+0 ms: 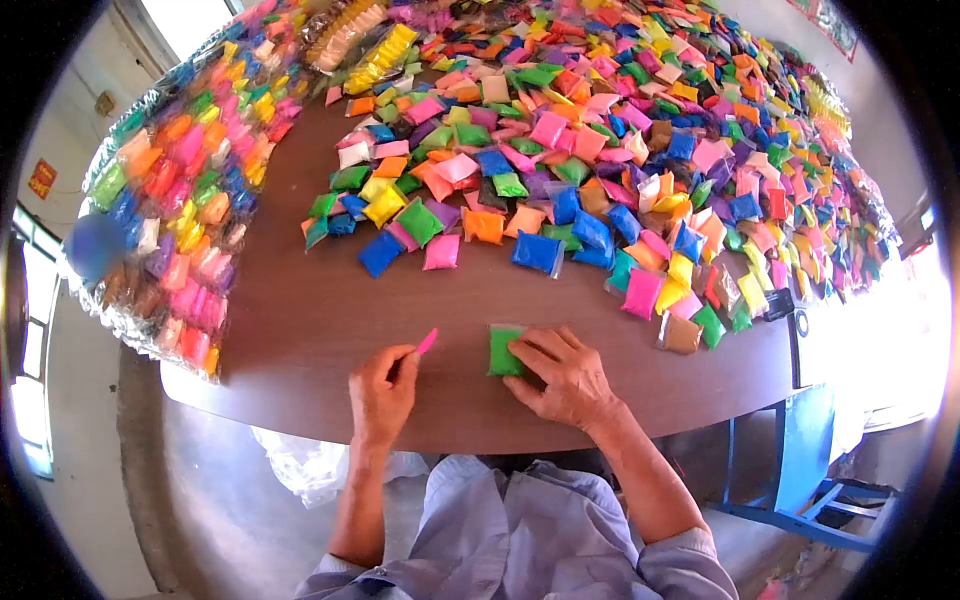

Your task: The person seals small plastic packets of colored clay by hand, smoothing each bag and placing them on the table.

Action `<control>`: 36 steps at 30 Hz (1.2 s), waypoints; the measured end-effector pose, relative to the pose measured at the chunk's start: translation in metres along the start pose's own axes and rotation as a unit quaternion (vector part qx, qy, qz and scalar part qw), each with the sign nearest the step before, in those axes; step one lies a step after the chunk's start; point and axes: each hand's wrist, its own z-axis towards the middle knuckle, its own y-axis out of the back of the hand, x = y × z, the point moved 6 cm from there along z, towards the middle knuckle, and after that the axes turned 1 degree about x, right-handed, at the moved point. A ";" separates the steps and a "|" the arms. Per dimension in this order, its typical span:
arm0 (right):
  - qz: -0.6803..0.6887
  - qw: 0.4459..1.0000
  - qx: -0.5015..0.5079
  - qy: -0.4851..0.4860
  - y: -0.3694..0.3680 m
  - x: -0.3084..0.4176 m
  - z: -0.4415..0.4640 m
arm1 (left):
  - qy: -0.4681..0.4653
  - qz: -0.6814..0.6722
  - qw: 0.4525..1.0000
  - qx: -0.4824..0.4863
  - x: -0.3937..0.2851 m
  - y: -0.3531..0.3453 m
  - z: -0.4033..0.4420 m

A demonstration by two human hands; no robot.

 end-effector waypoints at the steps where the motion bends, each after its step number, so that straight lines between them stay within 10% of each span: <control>1: -0.002 1.000 0.008 0.000 0.000 0.001 -0.001 | 0.015 0.012 1.000 -0.007 0.006 0.005 -0.001; 36: -0.023 1.000 0.016 -0.011 -0.024 0.017 0.007 | 0.121 -0.042 0.989 -0.069 0.033 0.018 -0.005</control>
